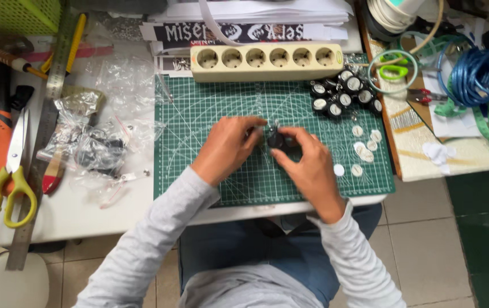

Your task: The person assembles small round keychain components by attaching white circular pieces to black housings. They use pliers to secure the metal ring and repeatedly inspect the assembled units on a green cutting mat.

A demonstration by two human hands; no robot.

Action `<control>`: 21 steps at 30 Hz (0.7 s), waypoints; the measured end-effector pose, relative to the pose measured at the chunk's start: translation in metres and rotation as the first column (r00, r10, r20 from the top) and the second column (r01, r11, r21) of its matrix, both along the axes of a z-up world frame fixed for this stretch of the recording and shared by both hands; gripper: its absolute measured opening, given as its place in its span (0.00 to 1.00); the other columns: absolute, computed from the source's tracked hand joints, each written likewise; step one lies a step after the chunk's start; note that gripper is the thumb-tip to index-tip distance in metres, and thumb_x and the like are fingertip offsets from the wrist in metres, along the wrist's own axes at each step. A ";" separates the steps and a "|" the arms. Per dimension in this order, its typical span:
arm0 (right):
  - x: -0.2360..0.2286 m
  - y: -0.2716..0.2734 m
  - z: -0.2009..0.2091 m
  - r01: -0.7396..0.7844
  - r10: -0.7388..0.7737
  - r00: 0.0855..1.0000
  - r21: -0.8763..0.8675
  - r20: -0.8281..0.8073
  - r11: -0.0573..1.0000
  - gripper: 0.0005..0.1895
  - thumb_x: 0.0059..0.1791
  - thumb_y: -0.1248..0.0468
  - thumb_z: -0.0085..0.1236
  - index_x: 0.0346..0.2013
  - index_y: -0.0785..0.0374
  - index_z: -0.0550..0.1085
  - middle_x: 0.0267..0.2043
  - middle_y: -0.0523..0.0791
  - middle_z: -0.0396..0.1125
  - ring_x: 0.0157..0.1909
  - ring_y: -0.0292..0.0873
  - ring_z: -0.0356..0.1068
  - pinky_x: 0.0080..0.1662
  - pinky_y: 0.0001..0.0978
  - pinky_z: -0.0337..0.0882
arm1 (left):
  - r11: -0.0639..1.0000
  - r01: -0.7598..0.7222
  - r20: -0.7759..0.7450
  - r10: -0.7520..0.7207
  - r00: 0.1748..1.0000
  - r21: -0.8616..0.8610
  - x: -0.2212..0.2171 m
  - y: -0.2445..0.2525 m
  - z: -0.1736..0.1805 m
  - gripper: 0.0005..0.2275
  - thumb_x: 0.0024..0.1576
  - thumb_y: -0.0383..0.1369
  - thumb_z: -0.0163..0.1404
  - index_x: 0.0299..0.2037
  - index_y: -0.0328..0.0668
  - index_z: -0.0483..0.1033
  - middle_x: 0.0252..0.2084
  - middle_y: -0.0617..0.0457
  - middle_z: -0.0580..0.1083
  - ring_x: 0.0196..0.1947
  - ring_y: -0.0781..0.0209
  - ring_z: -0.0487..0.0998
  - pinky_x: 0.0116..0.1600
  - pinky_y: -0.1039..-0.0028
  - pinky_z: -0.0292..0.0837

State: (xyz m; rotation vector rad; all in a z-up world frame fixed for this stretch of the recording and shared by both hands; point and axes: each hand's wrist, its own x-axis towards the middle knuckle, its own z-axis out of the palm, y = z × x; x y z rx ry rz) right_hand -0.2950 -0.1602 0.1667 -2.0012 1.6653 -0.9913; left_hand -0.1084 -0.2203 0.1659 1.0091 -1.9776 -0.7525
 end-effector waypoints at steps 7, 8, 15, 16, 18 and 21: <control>-0.004 0.011 -0.013 -0.037 0.030 0.986 -0.037 -0.161 0.999 0.21 0.42 0.63 0.70 0.48 0.64 0.76 0.50 0.47 0.72 0.50 0.49 0.69 0.54 0.41 0.68 | 0.991 -0.064 -0.024 0.067 0.997 0.120 0.009 0.030 -0.016 0.09 0.58 0.26 0.55 0.48 0.36 0.79 0.40 0.44 0.76 0.37 0.47 0.78 0.42 0.62 0.74; -0.003 0.011 -0.011 -0.039 0.034 0.986 -0.029 -0.160 0.999 0.22 0.41 0.63 0.71 0.47 0.64 0.76 0.50 0.47 0.71 0.50 0.49 0.69 0.54 0.41 0.68 | 0.997 -0.065 -0.038 0.067 0.997 0.049 0.008 0.036 -0.016 0.10 0.58 0.26 0.55 0.49 0.36 0.78 0.44 0.44 0.76 0.42 0.47 0.78 0.45 0.63 0.75; 0.000 0.008 -0.009 -0.030 0.029 0.985 0.000 -0.170 1.000 0.24 0.39 0.64 0.71 0.48 0.64 0.76 0.51 0.47 0.70 0.52 0.50 0.68 0.55 0.42 0.67 | 1.000 -0.025 0.039 0.024 0.999 0.010 0.004 0.031 -0.017 0.12 0.58 0.27 0.56 0.52 0.37 0.77 0.51 0.46 0.75 0.49 0.48 0.77 0.51 0.64 0.76; 0.001 0.009 -0.009 -0.019 0.020 0.984 0.009 -0.175 1.000 0.24 0.39 0.64 0.72 0.48 0.64 0.77 0.52 0.47 0.70 0.52 0.50 0.68 0.55 0.42 0.67 | 1.000 0.005 0.075 -0.005 0.997 0.005 0.005 0.032 -0.015 0.13 0.58 0.27 0.56 0.52 0.36 0.77 0.51 0.46 0.75 0.49 0.49 0.77 0.51 0.64 0.76; 0.001 0.011 -0.008 -0.015 0.019 0.989 0.029 -0.148 0.999 0.27 0.38 0.64 0.71 0.51 0.65 0.76 0.53 0.49 0.69 0.53 0.51 0.67 0.55 0.41 0.68 | 0.998 0.067 0.145 -0.066 0.987 -0.004 0.005 0.033 -0.012 0.13 0.57 0.28 0.57 0.52 0.34 0.76 0.51 0.47 0.76 0.47 0.49 0.76 0.50 0.64 0.75; -0.003 0.013 -0.006 -0.010 0.017 0.993 0.057 -0.114 0.998 0.29 0.38 0.65 0.72 0.53 0.66 0.75 0.54 0.49 0.69 0.53 0.51 0.68 0.54 0.41 0.70 | 0.997 0.074 0.121 -0.073 0.990 -0.011 0.007 0.031 -0.010 0.18 0.55 0.28 0.58 0.56 0.30 0.75 0.54 0.44 0.75 0.49 0.48 0.75 0.52 0.63 0.74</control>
